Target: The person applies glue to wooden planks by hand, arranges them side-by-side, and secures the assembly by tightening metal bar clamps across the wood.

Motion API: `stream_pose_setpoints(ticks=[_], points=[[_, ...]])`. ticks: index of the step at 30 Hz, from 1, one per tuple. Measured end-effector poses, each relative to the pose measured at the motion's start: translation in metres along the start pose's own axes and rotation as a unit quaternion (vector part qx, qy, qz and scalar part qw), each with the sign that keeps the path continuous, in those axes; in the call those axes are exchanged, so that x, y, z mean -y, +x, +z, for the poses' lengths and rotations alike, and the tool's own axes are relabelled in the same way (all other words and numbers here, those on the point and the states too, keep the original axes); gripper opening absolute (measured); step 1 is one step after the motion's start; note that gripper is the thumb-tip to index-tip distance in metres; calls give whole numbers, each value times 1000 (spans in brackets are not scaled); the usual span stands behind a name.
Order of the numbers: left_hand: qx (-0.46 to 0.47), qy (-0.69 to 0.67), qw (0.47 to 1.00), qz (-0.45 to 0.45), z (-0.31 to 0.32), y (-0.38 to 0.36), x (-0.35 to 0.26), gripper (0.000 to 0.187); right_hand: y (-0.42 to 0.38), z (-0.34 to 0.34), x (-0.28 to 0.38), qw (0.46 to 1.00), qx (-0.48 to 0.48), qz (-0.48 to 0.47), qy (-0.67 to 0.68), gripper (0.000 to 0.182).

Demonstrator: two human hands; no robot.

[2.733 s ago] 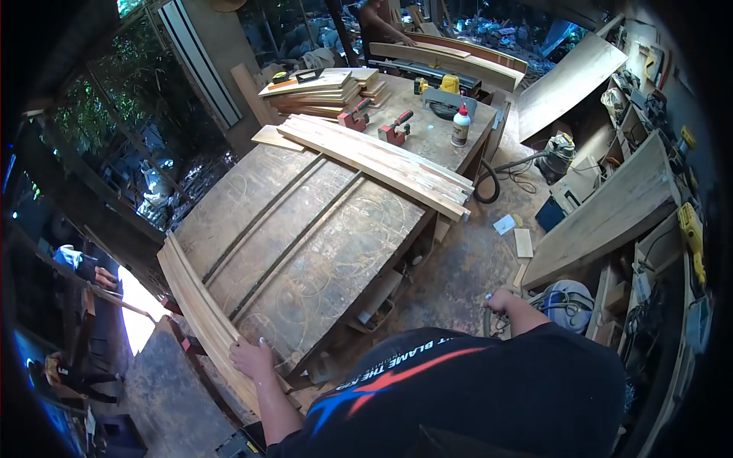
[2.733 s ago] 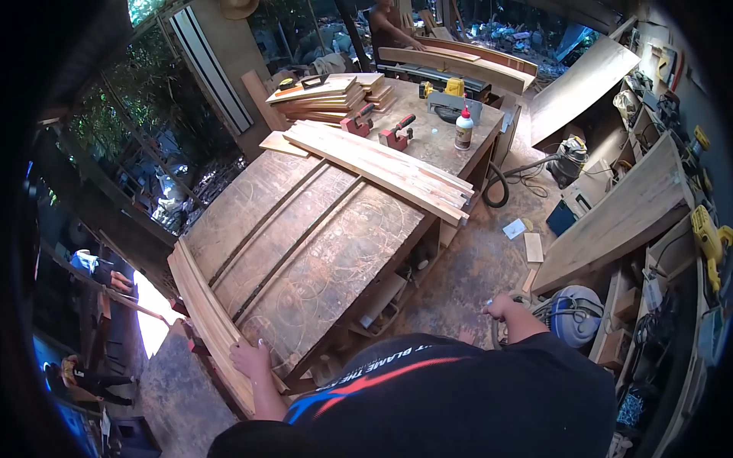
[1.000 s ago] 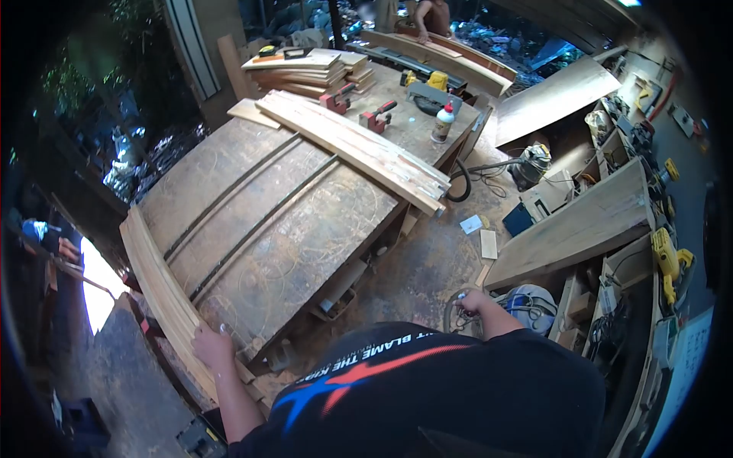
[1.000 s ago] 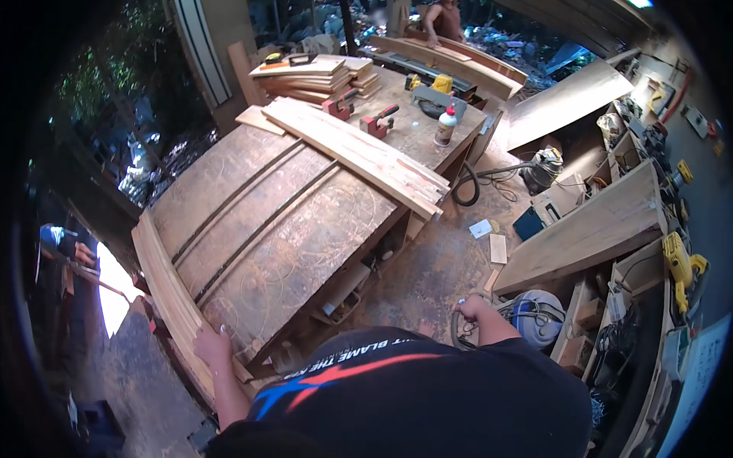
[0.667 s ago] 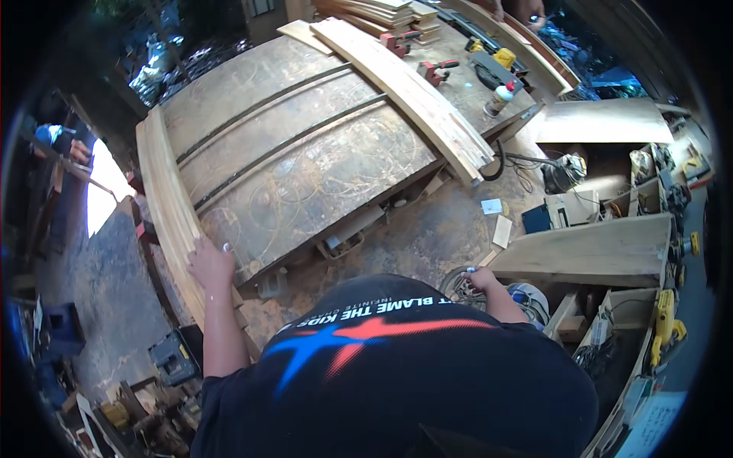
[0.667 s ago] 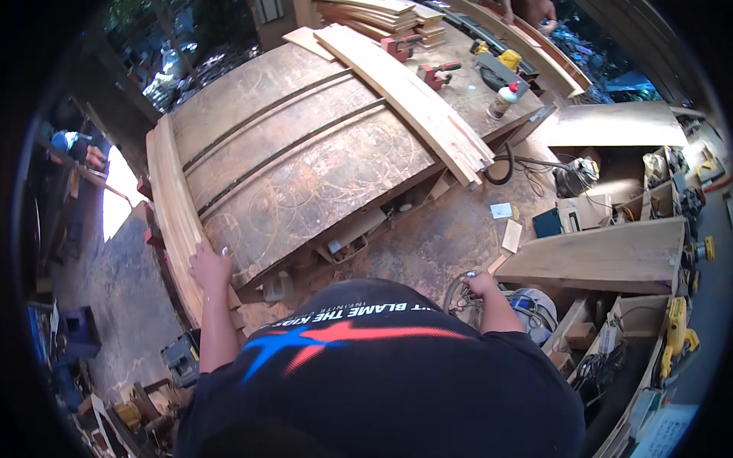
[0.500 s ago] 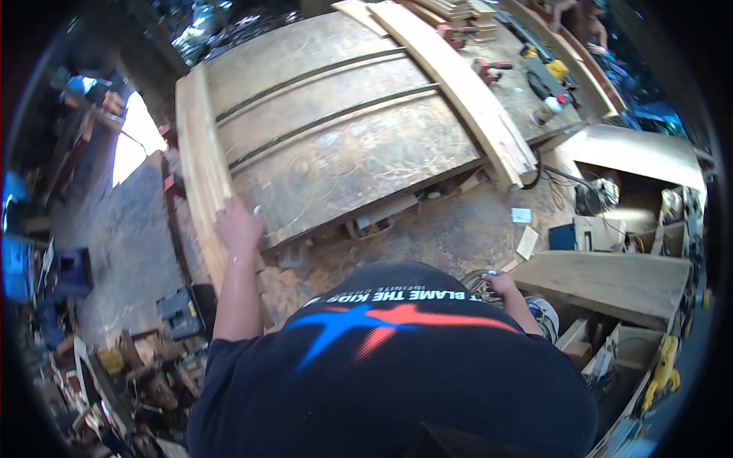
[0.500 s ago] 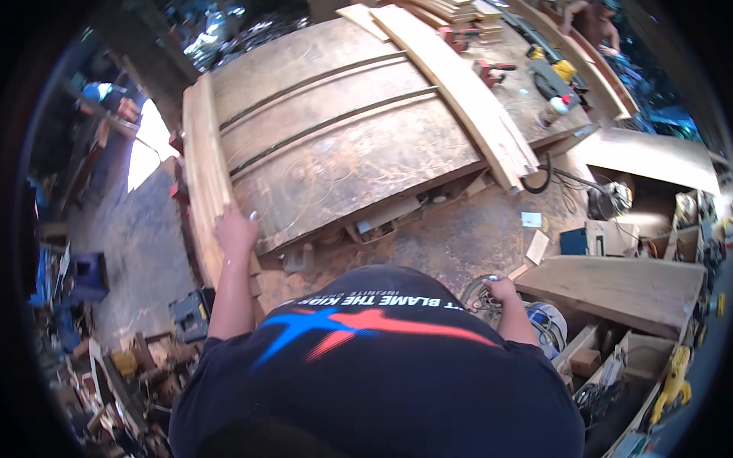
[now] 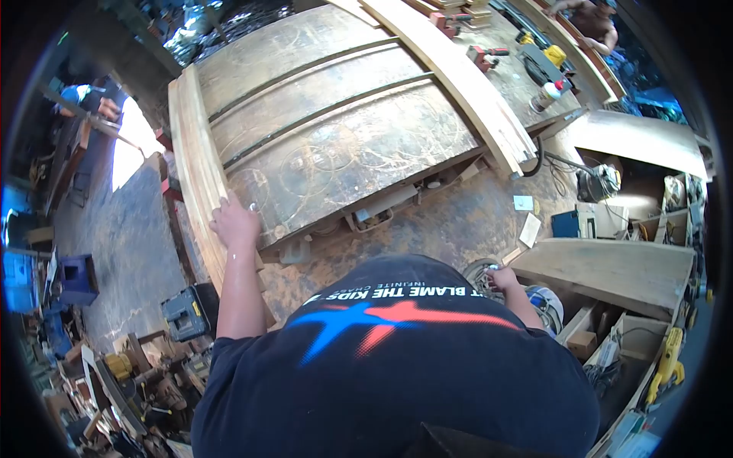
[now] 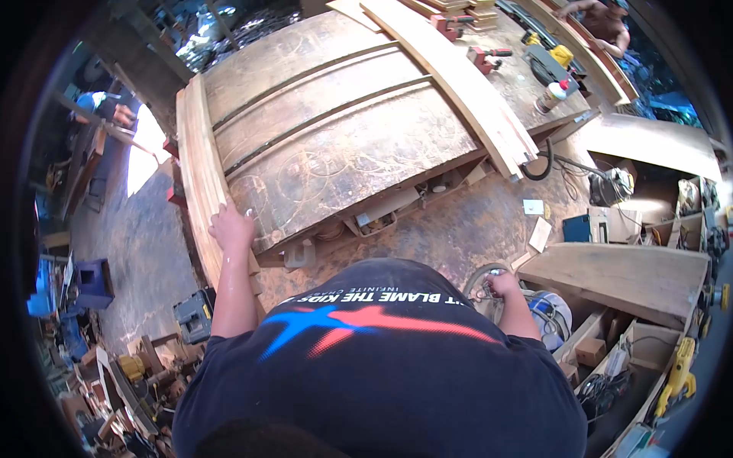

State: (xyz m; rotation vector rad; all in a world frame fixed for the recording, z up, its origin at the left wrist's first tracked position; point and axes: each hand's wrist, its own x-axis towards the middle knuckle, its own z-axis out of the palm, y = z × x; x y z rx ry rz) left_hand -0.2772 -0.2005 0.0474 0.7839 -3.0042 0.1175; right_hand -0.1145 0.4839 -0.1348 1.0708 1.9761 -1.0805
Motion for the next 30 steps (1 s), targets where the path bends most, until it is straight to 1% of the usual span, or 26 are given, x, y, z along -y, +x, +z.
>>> stream_pose_setpoints(ticks=[5,6,9,12,15,17,19,22,24,27,28,30], points=[[-7,-34,999,25,-6,-2,-8,66,-2,2,-3,999,-23,-10,-21,26],[-6,-38,999,23,-8,-3,-8,66,-3,0,-2,1000,-3,-8,-8,30],[-51,-18,999,1,-5,-1,-8,61,-1,3,-3,1000,-5,-2,19,32],[-13,-56,998,-31,-5,7,-3,55,1,0,-4,999,-8,1,34,34],[-45,-40,998,-10,7,9,0,51,9,-7,-5,1000,13,3,17,35],[-58,-36,998,-6,17,11,1,51,23,-14,-14,999,-8,-18,-28,35],[-68,-34,997,1,23,12,2,50,59,-25,-32,997,-25,-45,-66,34],[-80,-40,996,12,27,10,-3,48,35,-44,-6,1000,2,-17,-23,34],[-96,-50,994,11,25,9,-10,44,36,-63,-3,999,-9,-26,-25,36],[-38,-79,995,-51,20,12,-31,34,59,-90,-4,999,-13,-28,-38,36],[-25,-16,997,-64,37,23,-29,24,70,-101,-7,998,-18,-30,-43,35],[-35,17,995,-94,45,27,-33,21,85,-120,-3,998,-27,-25,-45,36]])
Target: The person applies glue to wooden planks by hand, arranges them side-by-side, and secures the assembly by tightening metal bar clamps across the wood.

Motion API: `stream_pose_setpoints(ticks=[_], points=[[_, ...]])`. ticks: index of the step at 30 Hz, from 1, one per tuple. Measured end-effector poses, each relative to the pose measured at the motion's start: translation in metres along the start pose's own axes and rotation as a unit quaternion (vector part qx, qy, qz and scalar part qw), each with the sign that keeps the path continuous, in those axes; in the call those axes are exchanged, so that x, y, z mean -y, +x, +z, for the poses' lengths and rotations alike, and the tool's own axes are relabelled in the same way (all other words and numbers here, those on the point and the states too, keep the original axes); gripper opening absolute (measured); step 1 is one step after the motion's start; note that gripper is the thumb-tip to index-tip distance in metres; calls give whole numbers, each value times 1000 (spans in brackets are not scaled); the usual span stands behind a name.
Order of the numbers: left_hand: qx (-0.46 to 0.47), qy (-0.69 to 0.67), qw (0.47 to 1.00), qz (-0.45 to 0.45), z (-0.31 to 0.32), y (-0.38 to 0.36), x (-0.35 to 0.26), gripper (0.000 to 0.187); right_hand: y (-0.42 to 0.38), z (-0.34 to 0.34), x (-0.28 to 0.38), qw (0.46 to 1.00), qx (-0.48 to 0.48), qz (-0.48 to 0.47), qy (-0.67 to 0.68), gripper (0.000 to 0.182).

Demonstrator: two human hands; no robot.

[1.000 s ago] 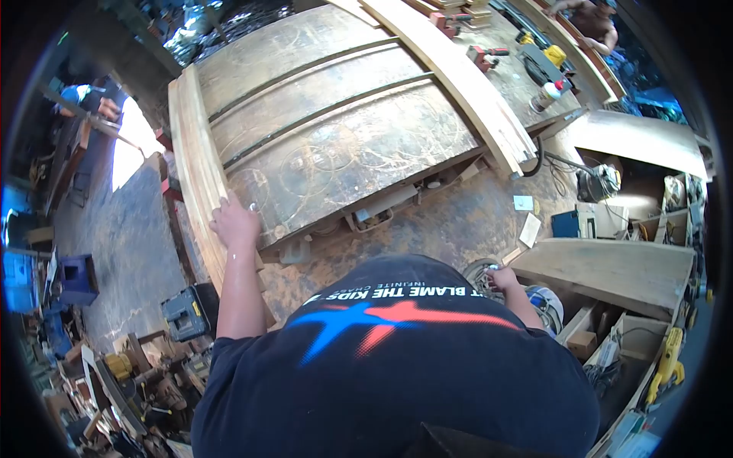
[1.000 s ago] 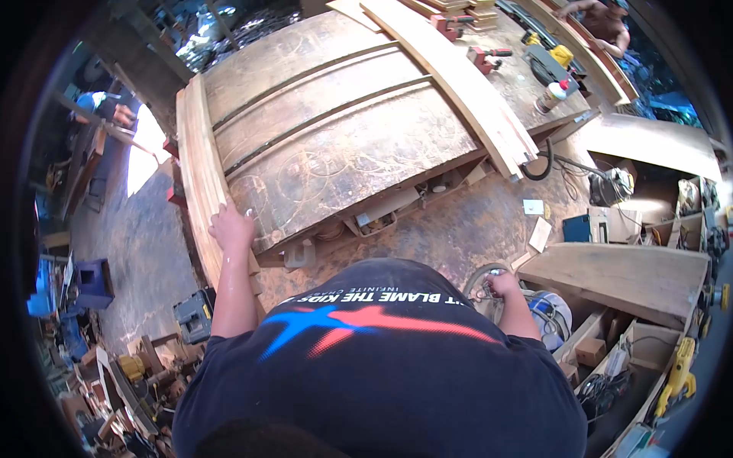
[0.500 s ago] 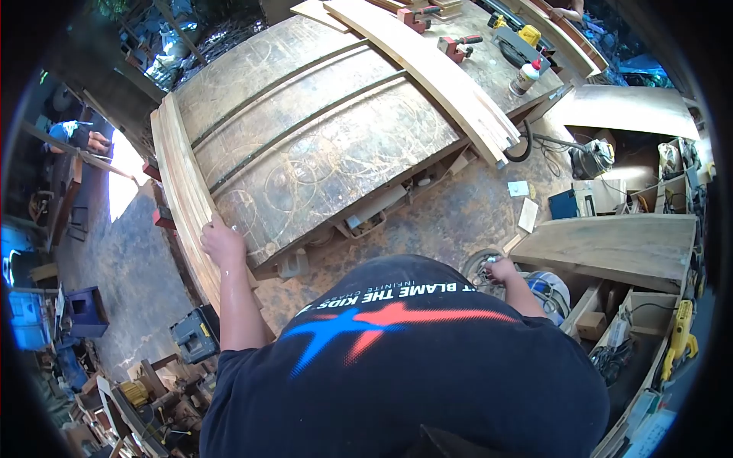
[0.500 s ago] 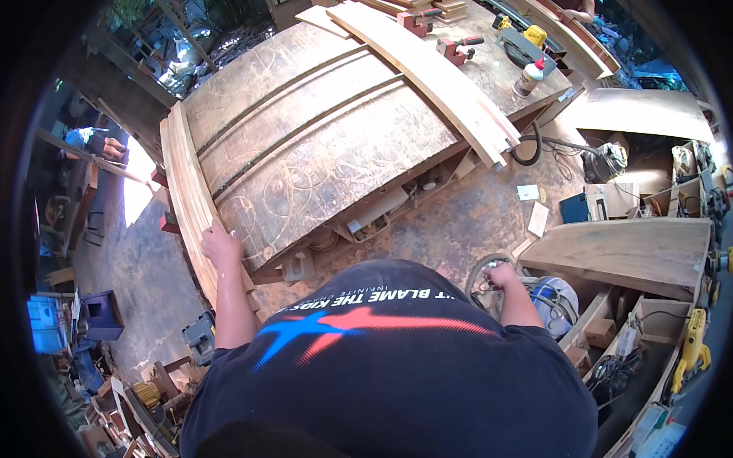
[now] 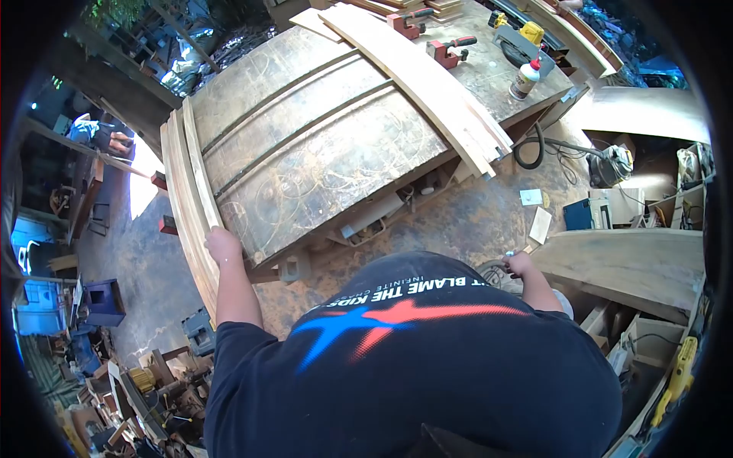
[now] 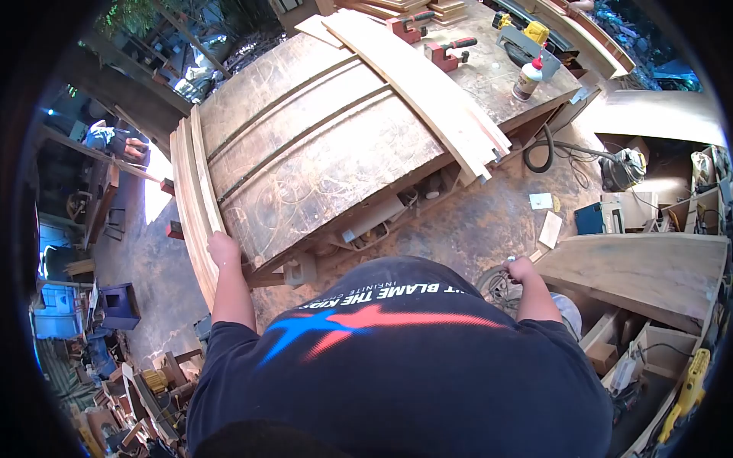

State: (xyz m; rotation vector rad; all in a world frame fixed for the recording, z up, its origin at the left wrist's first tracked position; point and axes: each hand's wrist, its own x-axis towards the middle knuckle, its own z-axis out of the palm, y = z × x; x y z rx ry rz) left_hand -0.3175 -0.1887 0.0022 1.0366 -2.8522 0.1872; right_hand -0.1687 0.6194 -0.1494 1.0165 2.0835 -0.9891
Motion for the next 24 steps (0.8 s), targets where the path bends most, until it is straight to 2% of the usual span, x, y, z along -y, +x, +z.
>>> stream_pose_setpoints(ticks=[4,7,8,9,11,12,13,14,15,16,17,19,21,24], points=[[12,1,1000,-28,-18,-3,-13,20,16,-42,0,999,-15,-47,17,38],[20,-52,998,-32,-35,-4,-26,23,27,-67,-16,999,-23,-38,12,38],[-3,-87,995,-42,-34,-6,-34,25,27,-76,-20,1000,-9,-10,12,35],[15,-191,981,-32,-25,-5,-42,25,28,-84,-25,1000,-2,-4,3,35],[53,-391,919,-14,-8,-9,-53,27,29,-97,-38,1000,12,10,-21,33],[118,-501,855,-63,-10,-21,-72,29,31,-101,-44,999,19,24,-12,33],[132,-566,812,-58,27,-12,-76,27,32,-105,-48,999,18,22,-14,33],[126,-588,797,-43,46,-15,-90,24,35,-109,-53,999,19,21,-16,34],[158,-644,745,-70,31,-36,-119,25,39,-112,-57,999,19,19,-17,34],[197,-705,677,-75,44,-43,-140,28,42,-116,-58,999,25,27,-16,35],[213,-741,628,-106,17,-69,-175,29,46,-120,-59,999,29,22,-16,36],[298,-799,518,-71,23,-86,-218,25,55,-128,-59,999,33,10,-20,36],[322,-824,462,-59,15,-107,-265,27,61,-136,-57,999,28,-7,-19,37],[355,-804,476,-23,38,-118,-315,30,60,-144,-54,1000,5,-25,7,37]])
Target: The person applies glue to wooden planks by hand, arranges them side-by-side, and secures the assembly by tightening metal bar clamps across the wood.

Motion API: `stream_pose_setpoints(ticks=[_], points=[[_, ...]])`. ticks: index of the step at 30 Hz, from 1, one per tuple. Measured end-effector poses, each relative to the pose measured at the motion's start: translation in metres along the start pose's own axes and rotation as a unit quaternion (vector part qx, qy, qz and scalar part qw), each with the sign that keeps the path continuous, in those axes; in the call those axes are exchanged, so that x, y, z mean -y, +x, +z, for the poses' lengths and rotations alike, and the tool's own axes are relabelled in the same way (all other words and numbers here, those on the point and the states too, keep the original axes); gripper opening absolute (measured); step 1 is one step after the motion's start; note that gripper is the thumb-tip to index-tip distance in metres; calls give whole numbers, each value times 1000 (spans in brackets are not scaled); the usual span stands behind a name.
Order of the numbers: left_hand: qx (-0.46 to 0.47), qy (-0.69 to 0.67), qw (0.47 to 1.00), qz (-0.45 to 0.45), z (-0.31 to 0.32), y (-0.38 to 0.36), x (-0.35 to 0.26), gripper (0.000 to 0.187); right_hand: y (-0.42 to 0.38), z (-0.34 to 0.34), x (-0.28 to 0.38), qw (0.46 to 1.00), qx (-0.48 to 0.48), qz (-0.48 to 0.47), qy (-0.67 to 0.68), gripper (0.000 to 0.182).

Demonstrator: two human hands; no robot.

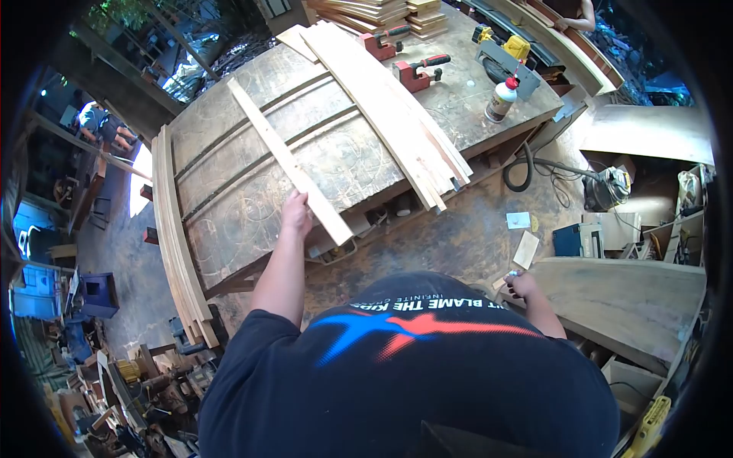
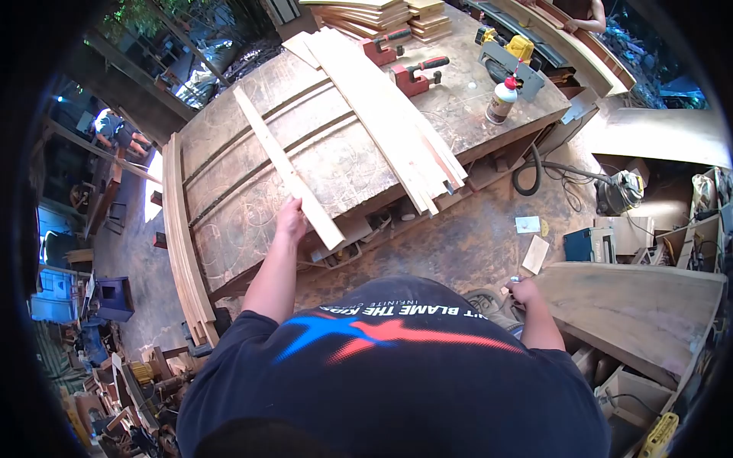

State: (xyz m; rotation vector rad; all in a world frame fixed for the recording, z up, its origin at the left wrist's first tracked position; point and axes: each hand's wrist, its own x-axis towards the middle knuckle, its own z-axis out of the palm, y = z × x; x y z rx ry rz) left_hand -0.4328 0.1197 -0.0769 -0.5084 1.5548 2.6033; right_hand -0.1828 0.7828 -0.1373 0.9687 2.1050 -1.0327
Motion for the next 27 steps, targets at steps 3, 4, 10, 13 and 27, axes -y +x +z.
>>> stream_pose_setpoints(ticks=[3,4,10,13,27], points=[[-12,49,998,-46,42,5,20,35,-7,-9,-6,1000,-24,-15,3,35],[-11,48,998,-50,59,0,21,36,-9,-11,-11,1000,-29,-12,-2,35],[-23,59,995,-75,109,13,28,37,-27,-20,-60,999,-18,39,-6,33],[-7,71,996,-60,125,24,28,33,-27,-19,-87,999,-6,50,-4,31],[24,121,990,-66,165,35,37,29,-31,-15,-57,996,18,23,84,24]])
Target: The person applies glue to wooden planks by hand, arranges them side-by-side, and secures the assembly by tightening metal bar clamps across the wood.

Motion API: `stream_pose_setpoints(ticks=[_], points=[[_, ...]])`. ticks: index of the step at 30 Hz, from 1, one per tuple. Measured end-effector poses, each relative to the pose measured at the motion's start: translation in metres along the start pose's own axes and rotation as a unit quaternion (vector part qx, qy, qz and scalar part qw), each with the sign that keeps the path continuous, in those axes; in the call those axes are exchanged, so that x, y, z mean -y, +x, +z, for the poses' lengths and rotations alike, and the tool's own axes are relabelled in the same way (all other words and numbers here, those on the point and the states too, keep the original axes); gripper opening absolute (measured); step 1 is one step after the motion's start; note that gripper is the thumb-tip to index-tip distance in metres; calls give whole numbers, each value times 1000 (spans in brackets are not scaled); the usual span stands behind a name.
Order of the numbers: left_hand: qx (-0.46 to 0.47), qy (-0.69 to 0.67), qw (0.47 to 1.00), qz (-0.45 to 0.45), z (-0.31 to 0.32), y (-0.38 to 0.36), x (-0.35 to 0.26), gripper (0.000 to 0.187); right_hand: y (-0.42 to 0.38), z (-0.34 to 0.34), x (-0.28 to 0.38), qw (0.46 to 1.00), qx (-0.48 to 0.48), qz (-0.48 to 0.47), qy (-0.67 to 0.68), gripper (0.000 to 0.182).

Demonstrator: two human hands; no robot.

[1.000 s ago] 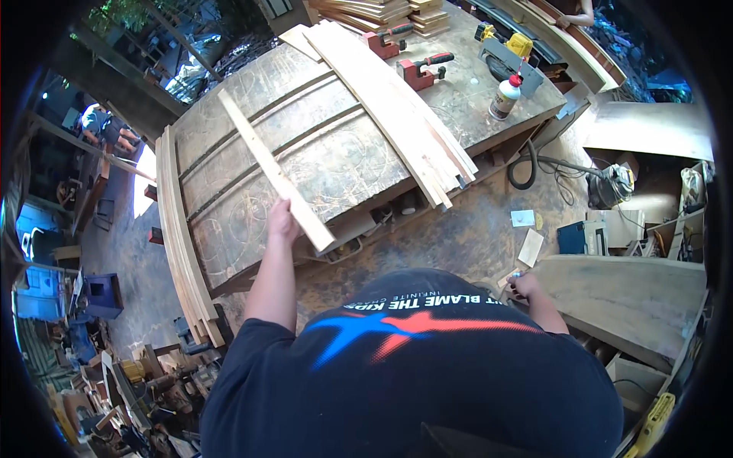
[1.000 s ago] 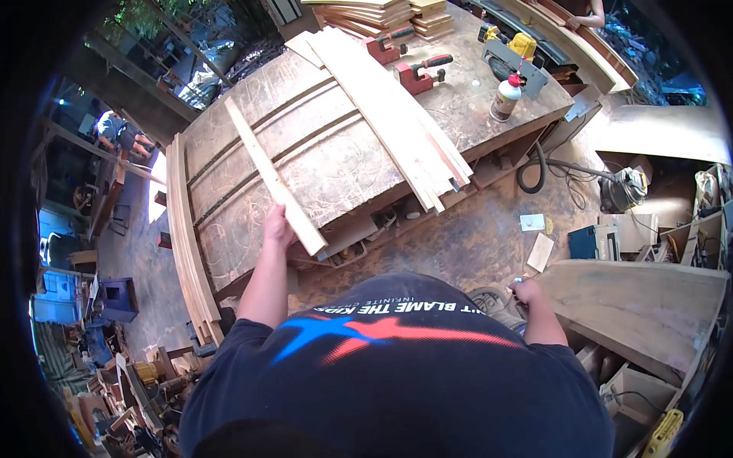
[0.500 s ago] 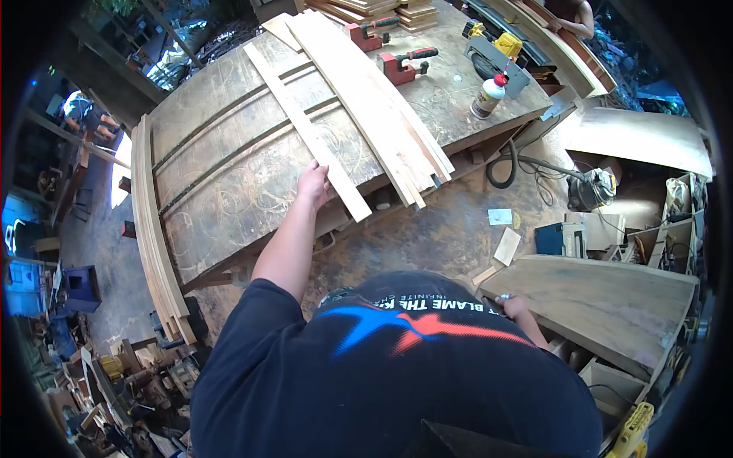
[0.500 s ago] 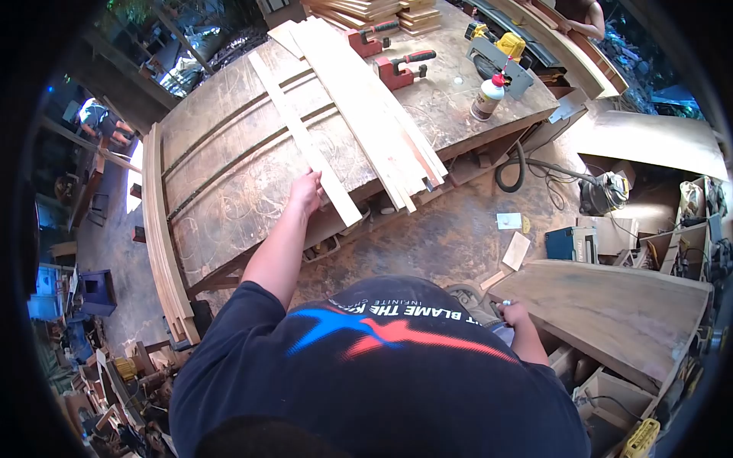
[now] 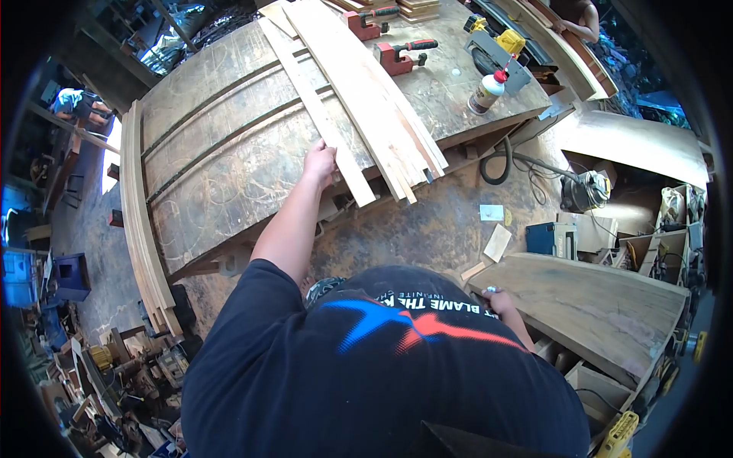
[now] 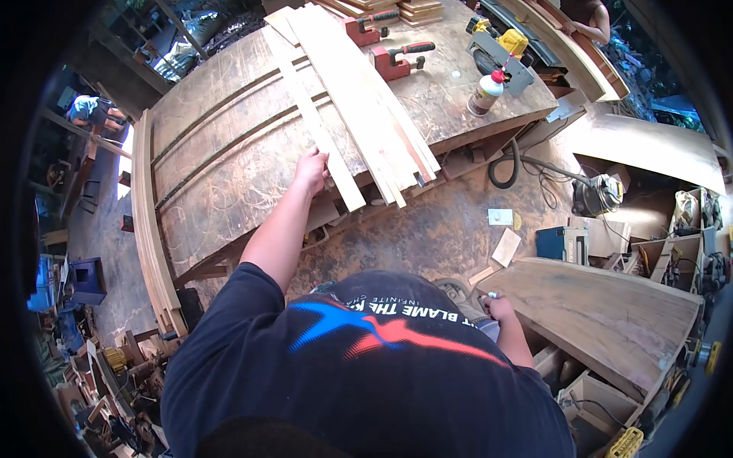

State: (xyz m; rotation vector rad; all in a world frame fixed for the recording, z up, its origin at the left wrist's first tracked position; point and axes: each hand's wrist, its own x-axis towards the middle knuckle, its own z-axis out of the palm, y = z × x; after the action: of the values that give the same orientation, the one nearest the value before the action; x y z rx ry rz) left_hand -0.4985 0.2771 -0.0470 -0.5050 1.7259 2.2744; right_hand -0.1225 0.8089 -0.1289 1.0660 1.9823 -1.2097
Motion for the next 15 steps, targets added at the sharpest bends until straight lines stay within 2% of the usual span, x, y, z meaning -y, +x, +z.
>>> stream_pose_setpoints(ticks=[7,13,15], points=[[-10,22,1000,4,4,14,-4,27,8,0,0,999,-15,5,-33,23],[0,15,1000,1,6,3,-10,29,17,4,-2,1000,3,5,6,25],[8,12,1000,1,3,3,-8,30,16,1,1,1000,11,19,6,21]])
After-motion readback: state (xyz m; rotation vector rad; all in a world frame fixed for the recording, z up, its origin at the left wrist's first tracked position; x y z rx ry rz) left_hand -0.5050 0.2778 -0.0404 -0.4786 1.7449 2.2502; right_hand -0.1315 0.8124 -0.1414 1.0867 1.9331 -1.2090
